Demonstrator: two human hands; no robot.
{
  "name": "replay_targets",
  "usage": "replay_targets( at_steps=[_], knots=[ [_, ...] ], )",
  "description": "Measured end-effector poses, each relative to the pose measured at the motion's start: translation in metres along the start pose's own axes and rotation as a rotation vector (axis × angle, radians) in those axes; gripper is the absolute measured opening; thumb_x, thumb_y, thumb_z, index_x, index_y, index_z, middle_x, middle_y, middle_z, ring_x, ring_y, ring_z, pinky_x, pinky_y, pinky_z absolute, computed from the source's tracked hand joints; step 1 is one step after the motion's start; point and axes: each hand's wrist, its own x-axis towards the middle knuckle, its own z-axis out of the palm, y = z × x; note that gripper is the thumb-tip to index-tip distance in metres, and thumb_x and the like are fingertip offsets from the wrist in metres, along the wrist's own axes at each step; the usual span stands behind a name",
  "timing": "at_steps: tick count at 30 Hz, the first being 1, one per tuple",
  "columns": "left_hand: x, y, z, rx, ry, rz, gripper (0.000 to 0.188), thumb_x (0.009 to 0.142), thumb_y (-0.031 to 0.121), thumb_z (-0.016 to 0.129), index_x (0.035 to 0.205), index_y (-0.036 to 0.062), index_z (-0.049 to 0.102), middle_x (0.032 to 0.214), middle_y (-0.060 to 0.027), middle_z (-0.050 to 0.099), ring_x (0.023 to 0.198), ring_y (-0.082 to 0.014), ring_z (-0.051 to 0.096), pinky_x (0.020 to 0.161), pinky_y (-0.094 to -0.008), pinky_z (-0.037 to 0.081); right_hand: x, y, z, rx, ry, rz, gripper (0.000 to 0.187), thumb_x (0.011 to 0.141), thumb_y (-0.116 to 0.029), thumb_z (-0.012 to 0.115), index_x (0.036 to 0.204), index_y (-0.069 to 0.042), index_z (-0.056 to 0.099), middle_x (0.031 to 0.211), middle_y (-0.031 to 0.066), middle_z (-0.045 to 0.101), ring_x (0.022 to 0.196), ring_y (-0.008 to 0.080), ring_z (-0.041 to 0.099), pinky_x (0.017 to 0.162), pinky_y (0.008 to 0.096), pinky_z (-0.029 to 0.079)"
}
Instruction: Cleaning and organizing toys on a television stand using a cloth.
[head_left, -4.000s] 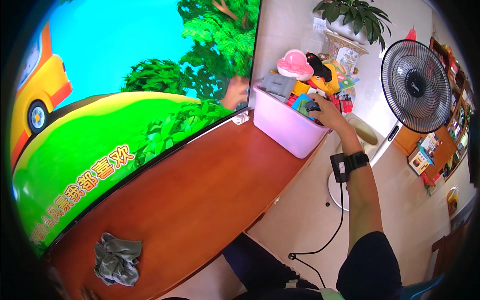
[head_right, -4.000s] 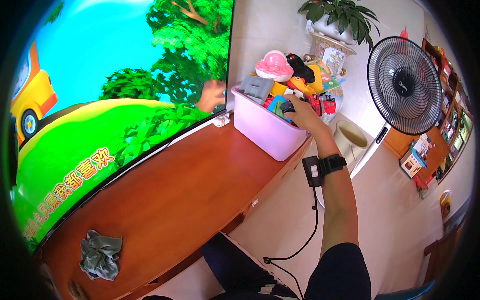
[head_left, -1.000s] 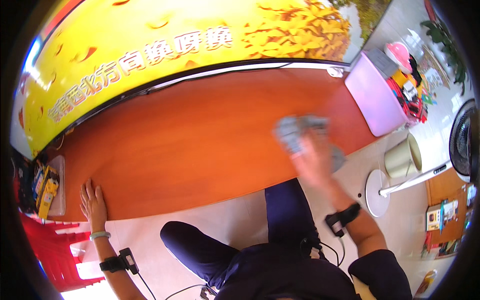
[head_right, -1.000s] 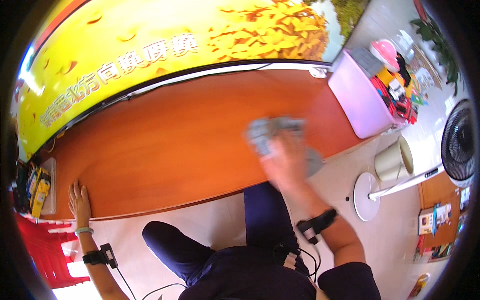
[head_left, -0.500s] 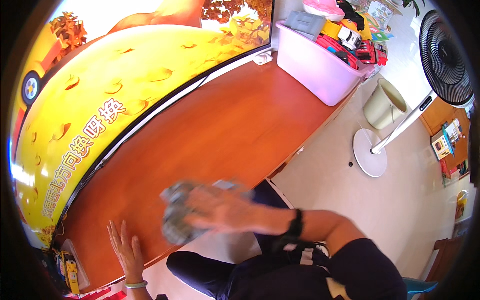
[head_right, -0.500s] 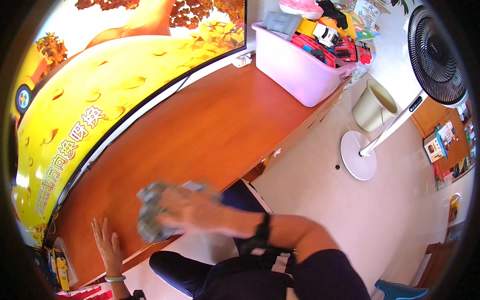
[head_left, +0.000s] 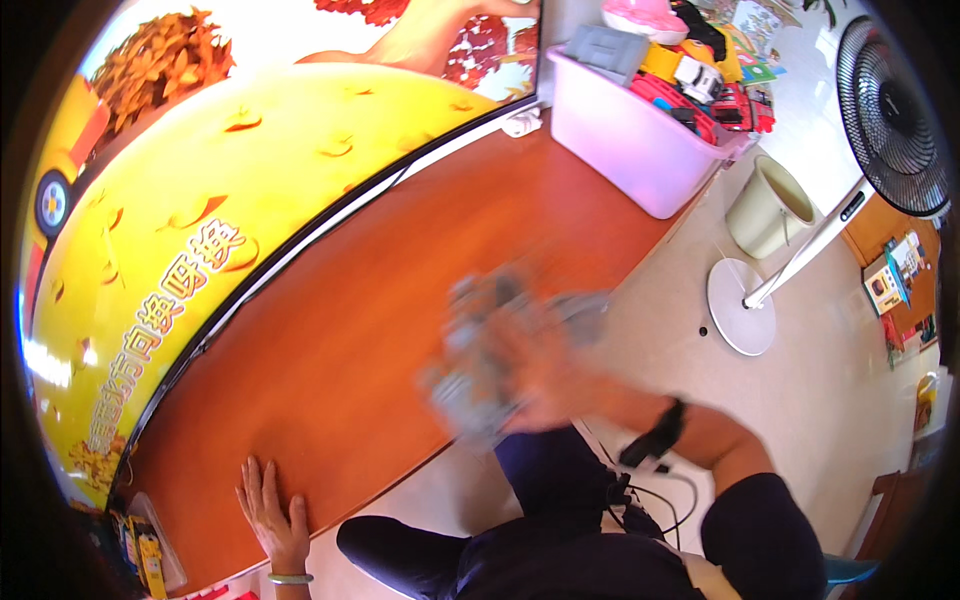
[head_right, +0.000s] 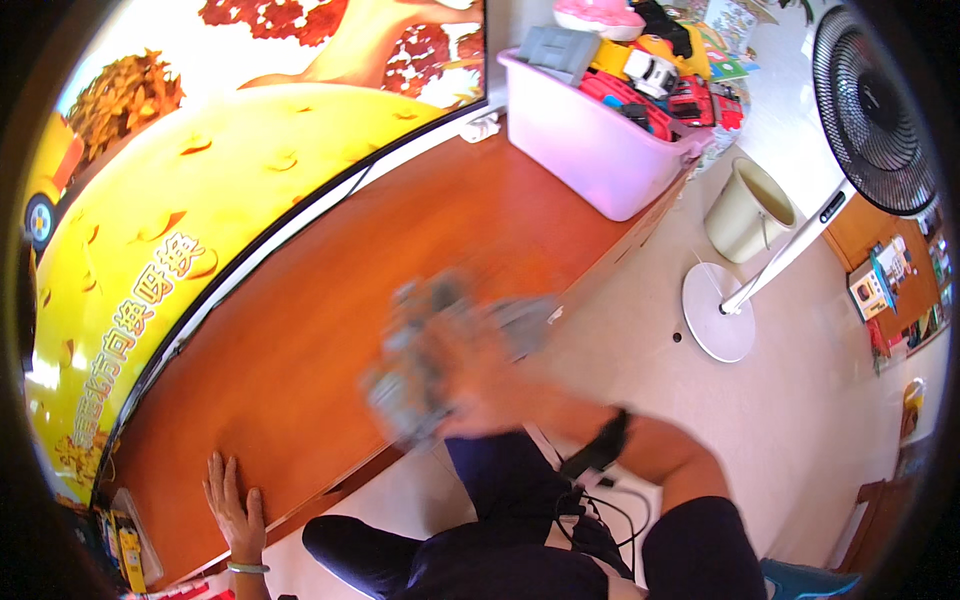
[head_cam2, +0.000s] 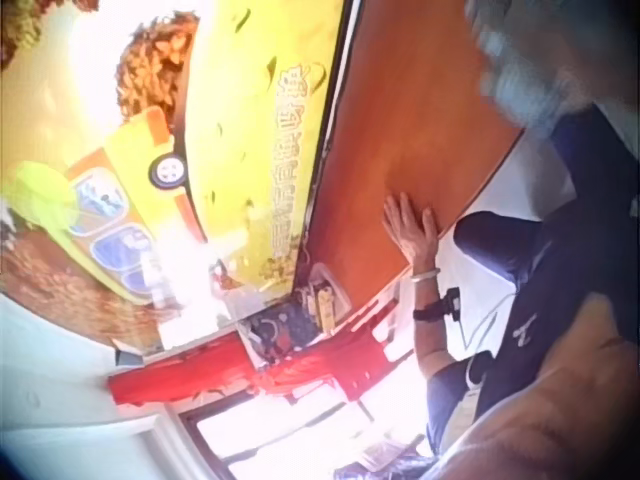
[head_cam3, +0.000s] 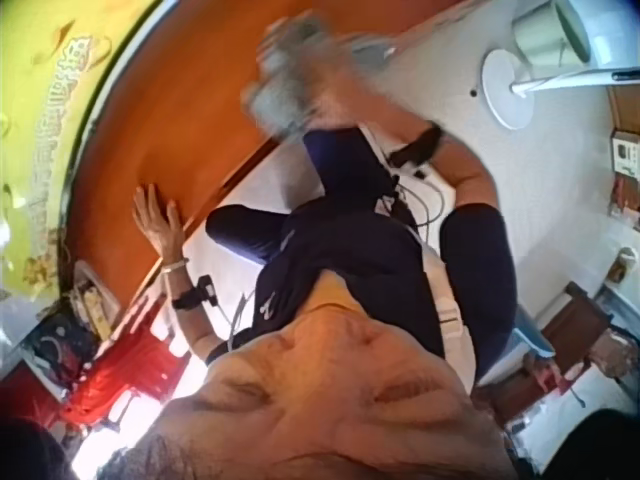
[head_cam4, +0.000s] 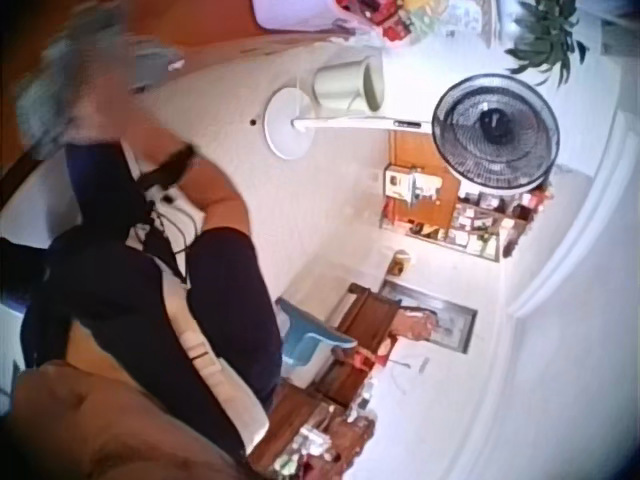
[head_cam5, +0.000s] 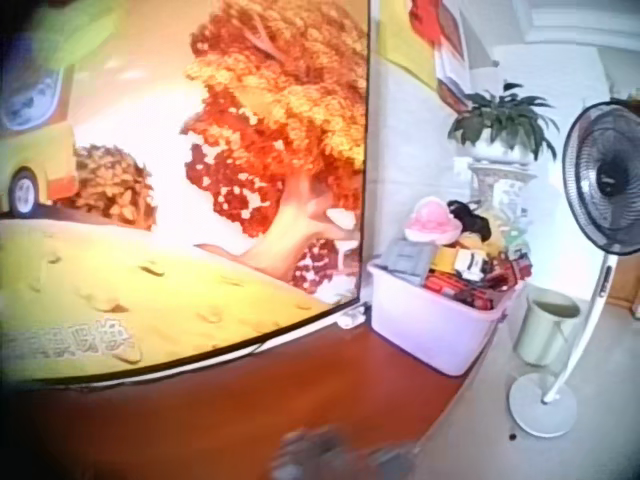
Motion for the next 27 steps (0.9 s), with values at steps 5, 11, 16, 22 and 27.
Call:
replay_targets(
  at_steps=[5,11,16,22,27],
  knots=[
    [0.000,-0.014,0.020,-0.027,0.110,-0.099,0.051,0.095,0.028,0.051,0.139,0.0032,0.054,0.153,-0.0215,0.042,0.144,-0.0398,0.035,0.119,-0.0546,0.020,0.089,-0.160,0.085,0.280,0.212,-0.377,0.070,0.069,-0.049,0.080,0.129,-0.021,0.059,0.148,0.0189,0.044,0.147,0.0383,0.029,0.112,0.0749,0.014],
    [-0.007,-0.017,0.017,0.040,0.078,-0.147,0.054,0.097,0.031,0.049,0.146,0.0075,0.049,0.158,-0.0196,0.035,0.147,-0.0376,0.030,0.120,-0.0543,0.017,0.069,-0.074,0.028,0.298,0.159,-0.227,0.056,0.069,-0.040,0.081,0.119,-0.023,0.062,0.142,0.0096,0.052,0.136,0.0360,0.043,0.112,0.0643,0.026],
    [-0.010,-0.006,0.004,0.062,0.088,-0.201,0.053,0.094,0.026,0.049,0.144,0.0081,0.051,0.158,-0.0194,0.036,0.147,-0.0382,0.030,0.120,-0.0544,0.017,0.017,0.093,-0.043,-0.183,0.026,0.329,0.065,0.076,-0.036,0.078,0.136,-0.023,0.056,0.150,0.0119,0.045,0.143,0.0368,0.034,0.113,0.0630,0.024],
    [0.003,0.004,0.007,0.002,0.120,-0.158,0.052,0.092,0.027,0.052,0.139,0.0065,0.056,0.155,-0.0197,0.040,0.146,-0.0382,0.033,0.120,-0.0540,0.019,0.087,0.160,-0.041,0.091,0.145,0.873,0.056,0.089,-0.035,0.055,0.143,-0.024,0.049,0.155,0.0160,0.037,0.148,0.0420,0.023,0.112,0.0737,0.011],
    [-0.001,-0.002,0.007,-0.036,0.142,-0.178,0.053,0.088,0.028,0.055,0.135,0.0034,0.059,0.153,-0.0231,0.042,0.144,-0.0411,0.035,0.119,-0.0561,0.019,0.160,0.011,0.031,0.021,0.028,0.053,0.054,0.087,-0.045,0.053,0.134,-0.021,0.060,0.153,0.0234,0.036,0.147,0.0477,0.022,0.107,0.0811,0.007]
  ],
)
